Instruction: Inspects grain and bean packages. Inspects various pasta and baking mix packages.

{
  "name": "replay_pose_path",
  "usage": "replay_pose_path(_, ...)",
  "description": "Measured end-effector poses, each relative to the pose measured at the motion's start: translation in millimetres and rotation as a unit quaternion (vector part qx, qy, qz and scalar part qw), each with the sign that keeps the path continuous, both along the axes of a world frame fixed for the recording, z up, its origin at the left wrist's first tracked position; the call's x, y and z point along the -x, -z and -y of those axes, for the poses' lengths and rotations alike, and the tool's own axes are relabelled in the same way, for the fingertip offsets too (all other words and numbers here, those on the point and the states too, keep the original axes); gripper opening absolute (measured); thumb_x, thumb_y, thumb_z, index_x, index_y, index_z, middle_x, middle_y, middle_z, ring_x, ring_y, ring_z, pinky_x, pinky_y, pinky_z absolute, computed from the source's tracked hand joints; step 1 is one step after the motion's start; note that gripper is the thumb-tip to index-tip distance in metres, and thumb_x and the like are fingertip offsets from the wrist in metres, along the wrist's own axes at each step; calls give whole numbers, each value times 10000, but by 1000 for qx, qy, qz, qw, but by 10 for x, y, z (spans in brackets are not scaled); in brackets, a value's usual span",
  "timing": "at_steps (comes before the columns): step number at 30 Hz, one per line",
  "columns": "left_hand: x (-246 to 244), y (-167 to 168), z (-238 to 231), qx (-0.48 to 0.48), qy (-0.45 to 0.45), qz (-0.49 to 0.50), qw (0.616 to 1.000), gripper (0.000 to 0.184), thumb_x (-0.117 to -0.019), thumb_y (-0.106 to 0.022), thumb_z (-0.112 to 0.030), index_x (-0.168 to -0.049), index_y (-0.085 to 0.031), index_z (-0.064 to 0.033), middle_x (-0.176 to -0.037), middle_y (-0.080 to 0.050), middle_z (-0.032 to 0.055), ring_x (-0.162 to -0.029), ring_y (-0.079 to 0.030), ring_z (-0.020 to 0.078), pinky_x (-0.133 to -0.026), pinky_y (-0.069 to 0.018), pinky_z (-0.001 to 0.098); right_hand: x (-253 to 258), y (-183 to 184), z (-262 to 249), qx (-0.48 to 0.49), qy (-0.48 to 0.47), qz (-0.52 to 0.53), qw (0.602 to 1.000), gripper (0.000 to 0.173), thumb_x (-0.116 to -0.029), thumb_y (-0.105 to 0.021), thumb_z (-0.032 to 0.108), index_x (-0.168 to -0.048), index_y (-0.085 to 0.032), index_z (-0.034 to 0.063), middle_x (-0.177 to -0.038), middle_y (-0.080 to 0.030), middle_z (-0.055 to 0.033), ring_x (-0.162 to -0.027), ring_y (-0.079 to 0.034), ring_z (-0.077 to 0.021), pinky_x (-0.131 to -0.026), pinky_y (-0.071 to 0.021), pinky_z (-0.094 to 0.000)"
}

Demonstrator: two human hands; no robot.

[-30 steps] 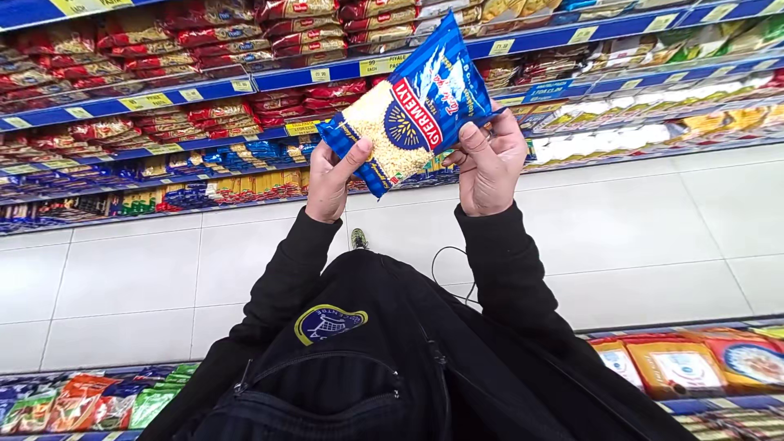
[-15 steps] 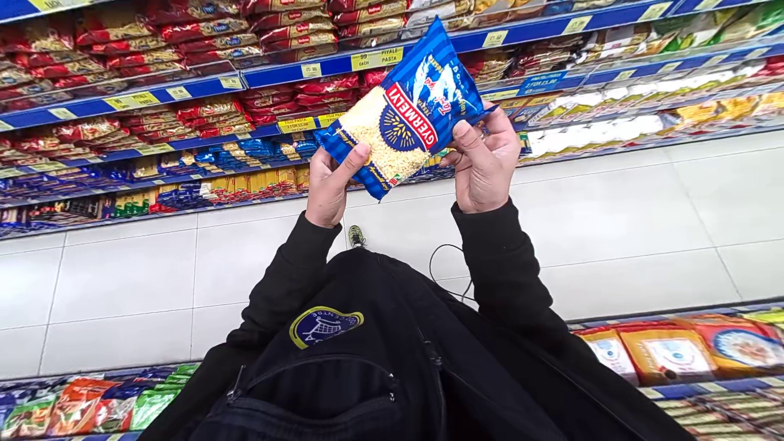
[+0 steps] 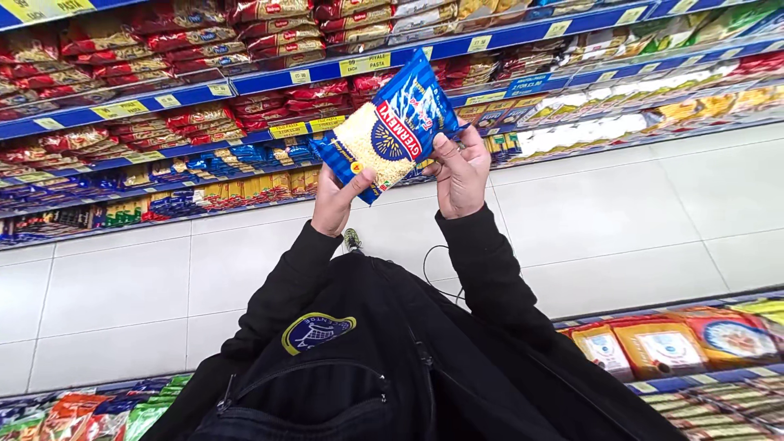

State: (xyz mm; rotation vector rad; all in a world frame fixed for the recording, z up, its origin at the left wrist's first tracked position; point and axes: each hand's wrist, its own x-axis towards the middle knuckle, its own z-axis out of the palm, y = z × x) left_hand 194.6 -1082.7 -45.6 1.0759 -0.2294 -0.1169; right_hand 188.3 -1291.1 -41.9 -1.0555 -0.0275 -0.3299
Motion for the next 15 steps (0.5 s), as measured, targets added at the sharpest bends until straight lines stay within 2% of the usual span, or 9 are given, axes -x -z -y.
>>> replay_pose_path(3,20,238,102,26,31,-42,998,784,-812,-863,-148,-1425,-391,-18,-1211,-675,129,-1086,-693,238,-957,-587,432,31,226,-7,-32,35,-77,996,347,-993,-641,111,-1327,-562,58,-1077,-713,-118,-816,-730,-192,-666,-635,-332)
replay_pose_path(6,6,469,159,56,53,-119,990,882,-794,-857,-64,-1460,-287,34,-1254,-623,220,-1106,-684,325,-982,-579,510,94,518,-30,-50,67,-146,986,316,-993,-626,91,-1296,-558,38,-1041,-713,-126,-769,-723,-190,-648,-630,-321)
replay_pose_path(9,-78,787,194,34,12,-219,975,740,-869,-764,14,-1457,-315,38,-1223,-637,230,-1069,-693,320,-943,-596,485,128,878,-62,-23,71,-197,977,378,-966,-640,55,-1320,-526,-14,-1040,-718,-154,-797,-736,-222,-647,-633,-337)
replay_pose_path(12,-223,1216,175,14,-14,-301,953,639,-905,-725,18,-1437,-371,51,-1220,-646,236,-1058,-695,327,-914,-602,488,89,1270,-123,-5,64,-247,967,401,-961,-662,58,-1319,-513,-46,-1061,-712,-176,-810,-740,-247,-643,-640,-356)
replay_pose_path(15,-413,1638,139,16,-10,-358,933,588,-924,-704,11,-1425,-397,32,-1217,-650,224,-1052,-695,317,-901,-602,478,-83,1693,-151,-9,60,-292,955,390,-956,-670,55,-1309,-531,-36,-1061,-712,-180,-800,-740,-254,-639,-640,-367)
